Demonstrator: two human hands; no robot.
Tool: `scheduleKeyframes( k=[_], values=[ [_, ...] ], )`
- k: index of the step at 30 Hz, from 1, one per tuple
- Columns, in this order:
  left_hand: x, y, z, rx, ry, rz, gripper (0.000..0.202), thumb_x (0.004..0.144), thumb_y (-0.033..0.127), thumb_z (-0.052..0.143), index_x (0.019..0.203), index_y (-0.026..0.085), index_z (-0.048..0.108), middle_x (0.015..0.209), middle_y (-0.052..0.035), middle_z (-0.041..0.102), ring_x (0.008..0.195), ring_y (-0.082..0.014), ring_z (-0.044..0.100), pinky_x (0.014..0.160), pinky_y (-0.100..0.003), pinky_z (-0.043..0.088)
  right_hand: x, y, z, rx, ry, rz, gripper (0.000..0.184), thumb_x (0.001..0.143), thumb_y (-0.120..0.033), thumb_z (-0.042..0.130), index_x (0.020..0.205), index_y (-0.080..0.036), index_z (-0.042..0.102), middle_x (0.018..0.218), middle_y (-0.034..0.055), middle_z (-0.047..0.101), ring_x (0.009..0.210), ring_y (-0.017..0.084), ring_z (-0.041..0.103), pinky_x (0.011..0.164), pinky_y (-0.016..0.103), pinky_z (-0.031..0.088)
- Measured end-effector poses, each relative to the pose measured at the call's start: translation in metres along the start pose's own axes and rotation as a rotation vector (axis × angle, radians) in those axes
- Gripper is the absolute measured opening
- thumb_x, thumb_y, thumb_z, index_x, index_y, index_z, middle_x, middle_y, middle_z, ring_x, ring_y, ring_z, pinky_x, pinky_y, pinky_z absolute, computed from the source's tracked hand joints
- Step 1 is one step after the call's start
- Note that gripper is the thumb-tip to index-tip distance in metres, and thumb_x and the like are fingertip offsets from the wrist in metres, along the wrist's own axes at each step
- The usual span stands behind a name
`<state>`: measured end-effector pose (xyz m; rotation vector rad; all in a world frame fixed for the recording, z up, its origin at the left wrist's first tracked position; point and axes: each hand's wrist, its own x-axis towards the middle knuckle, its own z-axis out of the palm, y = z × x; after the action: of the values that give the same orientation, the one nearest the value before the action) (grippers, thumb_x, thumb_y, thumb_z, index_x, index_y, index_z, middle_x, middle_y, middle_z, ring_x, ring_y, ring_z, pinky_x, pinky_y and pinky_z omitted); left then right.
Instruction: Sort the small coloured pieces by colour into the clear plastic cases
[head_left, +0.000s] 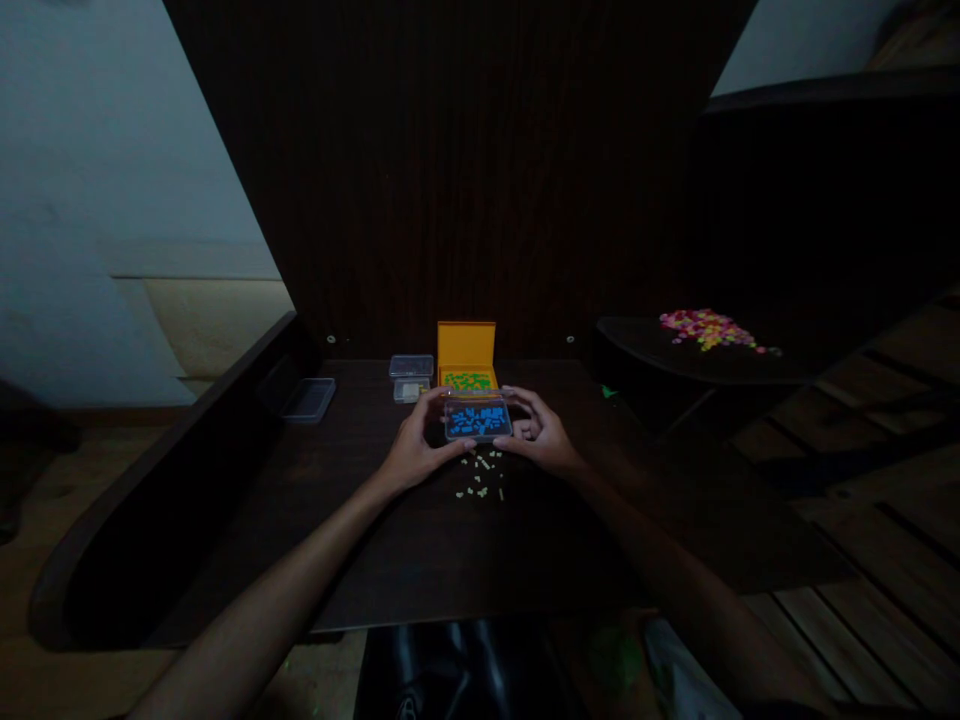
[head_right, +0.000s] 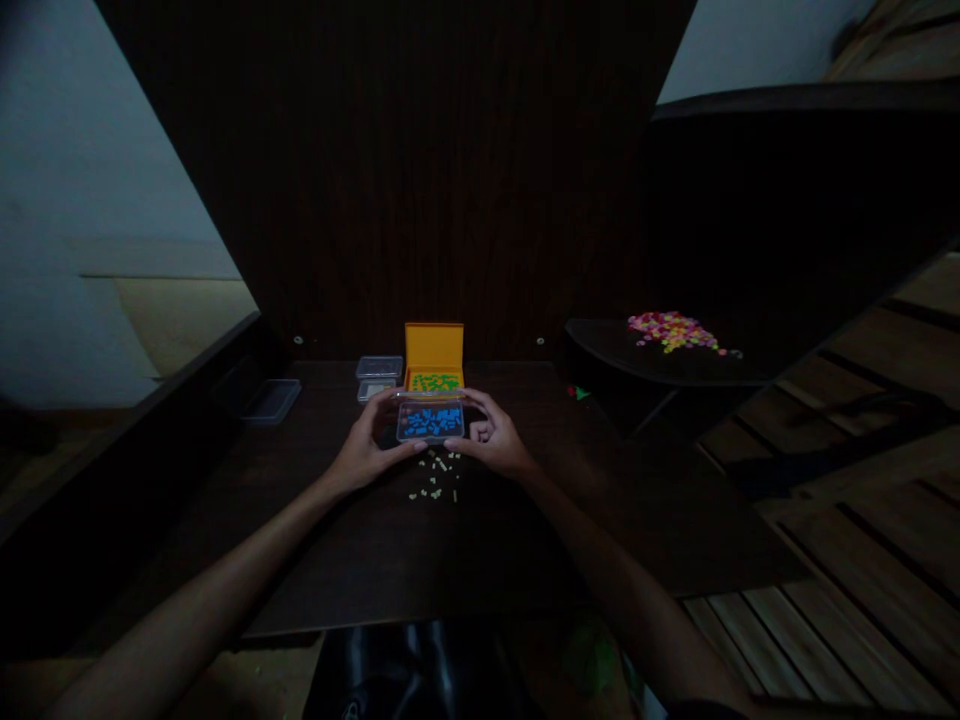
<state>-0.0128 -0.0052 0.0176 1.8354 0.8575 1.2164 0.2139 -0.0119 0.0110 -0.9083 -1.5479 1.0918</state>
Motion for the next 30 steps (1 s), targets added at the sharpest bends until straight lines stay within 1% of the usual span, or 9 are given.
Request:
scheduleKeyframes(
  k=[4,9,11,16,20,22,24,27,30],
  values=[
    [0.0013,0.0046,-0.0002,0.048,-0.021,0.015,0.068,0.070,0.035,0.075,0.126,0.020,0.040,0.127,-0.0126,0.056,0.115,-0.0248,0.057,0.099,-0.044,0.047,-0.0013,0.0014,-0.0028,-0.005,-0.003,0.012,0.071,0.063,-0.030,0.080,0.124,-0.029,0.045,0.130,0.0091,0.052,0.050,0.001,0.046,0.041,0.017,0.040],
    [0.0020,0.0089,0.0003,0.105,-0.026,0.001,0.061,0.071,0.037,0.075,0.121,0.020,0.045,0.119,-0.0111,0.060,0.107,-0.0239,0.061,0.094,-0.042,0.050,-0.0029,0.0028,-0.0049,-0.027,0.011,0.021,0.066,0.063,-0.033,0.080,0.120,-0.026,0.047,0.124,0.0082,0.055,0.051,0.002,0.047,0.043,0.017,0.042],
    [0.0020,0.0089,0.0005,0.132,-0.029,0.000,0.057,0.071,0.038,0.074,0.118,0.020,0.047,0.118,-0.0103,0.060,0.107,-0.0236,0.061,0.094,-0.041,0.050,-0.0032,0.0036,-0.0050,-0.047,0.019,0.021,0.063,0.063,-0.034,0.080,0.117,-0.025,0.049,0.118,0.0066,0.057,0.050,0.001,0.045,0.043,0.018,0.040],
    [0.0020,0.0072,0.0008,0.178,-0.014,0.053,0.050,0.073,0.039,0.072,0.113,0.019,0.050,0.125,-0.0110,0.056,0.115,-0.0243,0.056,0.097,-0.041,0.047,-0.0037,0.0062,-0.0057,-0.082,0.026,0.031,0.057,0.064,-0.035,0.080,0.113,-0.023,0.052,0.095,0.0013,0.060,0.048,0.002,0.042,0.043,0.019,0.038],
    [0.0010,0.0073,0.0003,0.274,0.012,0.127,0.046,0.074,0.038,0.072,0.110,0.019,0.051,0.128,-0.0115,0.053,0.123,-0.0263,0.050,0.103,-0.046,0.042,-0.0042,0.0076,-0.0069,-0.091,0.016,0.045,0.057,0.064,-0.037,0.079,0.113,-0.024,0.052,0.080,-0.0015,0.057,0.052,0.007,0.049,0.047,0.021,0.041],
    [0.0000,0.0076,-0.0003,0.312,0.014,0.153,0.045,0.074,0.038,0.071,0.110,0.019,0.051,0.130,-0.0120,0.052,0.125,-0.0269,0.048,0.103,-0.047,0.042,-0.0044,0.0075,-0.0069,-0.091,0.011,0.048,0.057,0.064,-0.039,0.079,0.112,-0.024,0.052,0.074,-0.0026,0.055,0.056,0.010,0.053,0.048,0.022,0.042],
    [-0.0011,0.0075,-0.0012,0.332,0.015,0.172,0.044,0.075,0.038,0.071,0.110,0.020,0.051,0.132,-0.0126,0.050,0.125,-0.0272,0.048,0.101,-0.047,0.044,-0.0046,0.0067,-0.0063,-0.093,0.008,0.057,0.057,0.064,-0.041,0.079,0.112,-0.024,0.052,0.069,-0.0038,0.053,0.056,0.011,0.053,0.047,0.022,0.042],
    [-0.0027,0.0071,-0.0030,0.357,0.028,0.213,0.044,0.075,0.038,0.071,0.110,0.020,0.051,0.131,-0.0128,0.051,0.124,-0.0266,0.049,0.101,-0.047,0.045,-0.0048,0.0039,-0.0039,-0.085,0.002,0.062,0.058,0.065,-0.041,0.079,0.113,-0.025,0.052,0.066,-0.0044,0.052,0.053,0.011,0.051,0.047,0.023,0.041],
    [-0.0044,0.0074,-0.0047,0.383,0.039,0.250,0.044,0.075,0.037,0.071,0.110,0.019,0.050,0.129,-0.0131,0.053,0.121,-0.0259,0.052,0.102,-0.048,0.044,-0.0055,-0.0008,-0.0005,-0.086,-0.015,0.051,0.058,0.067,-0.040,0.077,0.116,-0.025,0.051,0.070,-0.0035,0.055,0.051,0.009,0.048,0.047,0.022,0.040]
  ],
)
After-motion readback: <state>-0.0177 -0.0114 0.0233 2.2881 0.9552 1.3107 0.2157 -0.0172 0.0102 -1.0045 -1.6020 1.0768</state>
